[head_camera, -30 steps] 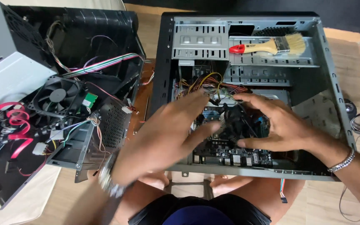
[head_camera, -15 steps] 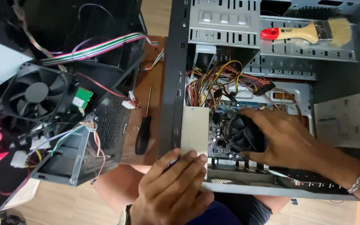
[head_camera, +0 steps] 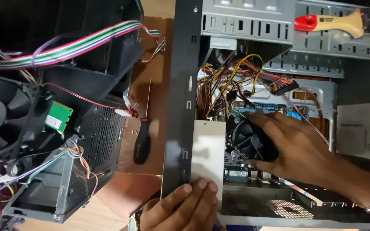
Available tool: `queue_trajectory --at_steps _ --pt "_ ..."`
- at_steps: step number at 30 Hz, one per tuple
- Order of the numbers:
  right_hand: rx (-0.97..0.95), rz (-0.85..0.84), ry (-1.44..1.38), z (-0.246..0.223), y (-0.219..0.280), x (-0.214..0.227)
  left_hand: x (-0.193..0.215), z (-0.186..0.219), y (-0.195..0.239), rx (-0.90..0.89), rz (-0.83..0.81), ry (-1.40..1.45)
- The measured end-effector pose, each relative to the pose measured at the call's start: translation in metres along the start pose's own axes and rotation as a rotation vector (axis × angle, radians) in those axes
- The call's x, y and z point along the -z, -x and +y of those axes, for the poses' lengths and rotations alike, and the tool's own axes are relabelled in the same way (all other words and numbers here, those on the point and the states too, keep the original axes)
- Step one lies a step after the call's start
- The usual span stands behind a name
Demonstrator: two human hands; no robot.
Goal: The person cleans the inside of a desktop computer case using a brush and a vacuum cleaner. They remove a metal bracket, brush dust from the motherboard and power supply area, and vacuum the debris.
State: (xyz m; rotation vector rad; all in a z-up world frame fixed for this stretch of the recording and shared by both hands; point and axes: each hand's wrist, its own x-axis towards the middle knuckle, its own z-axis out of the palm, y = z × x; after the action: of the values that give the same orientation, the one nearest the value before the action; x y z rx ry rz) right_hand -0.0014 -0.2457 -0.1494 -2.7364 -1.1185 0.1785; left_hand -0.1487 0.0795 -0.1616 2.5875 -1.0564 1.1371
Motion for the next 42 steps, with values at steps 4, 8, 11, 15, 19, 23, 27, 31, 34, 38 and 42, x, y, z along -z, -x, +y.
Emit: queue_trajectory --at_steps 4,8,11,15,19,23,27,31,34,38,42 --pt "0.036 0.028 0.041 -0.004 -0.004 0.003 -0.003 -0.014 -0.015 -0.033 0.089 -0.018" --pt "0.067 0.057 0.123 -0.009 -0.007 0.008 0.005 -0.01 -0.023 0.081 0.114 0.023" --pt "0.024 -0.012 0.103 -0.007 -0.005 0.006 0.009 -0.011 -0.029 0.113 0.1 0.09" --pt "0.057 -0.023 0.167 -0.005 -0.009 0.004 0.02 -0.004 -0.04 0.183 0.092 0.198" --pt "0.157 0.02 0.08 -0.001 -0.013 0.021 0.034 -0.002 -0.065 0.232 0.108 0.247" --pt "-0.027 -0.224 -0.177 0.028 -0.014 0.049 0.047 -0.011 -0.092 0.109 -0.164 0.319" --pt "0.029 -0.281 -0.241 0.077 -0.024 0.044 0.033 -0.012 -0.135 -0.073 -0.43 0.297" --pt "-0.124 -0.438 -0.231 0.07 -0.036 0.032 -0.03 -0.006 -0.17 -0.178 -0.482 0.303" --pt "0.029 -0.295 -0.165 0.084 -0.042 0.006 -0.077 -0.013 -0.183 -0.099 -0.934 0.421" --pt "-0.083 -0.34 -0.203 0.09 -0.048 0.002 -0.12 -0.018 -0.185 -0.251 -0.878 0.457" --pt "-0.238 -0.417 -0.373 0.085 -0.047 0.011 -0.144 -0.017 -0.174 -0.3 -0.836 0.371"
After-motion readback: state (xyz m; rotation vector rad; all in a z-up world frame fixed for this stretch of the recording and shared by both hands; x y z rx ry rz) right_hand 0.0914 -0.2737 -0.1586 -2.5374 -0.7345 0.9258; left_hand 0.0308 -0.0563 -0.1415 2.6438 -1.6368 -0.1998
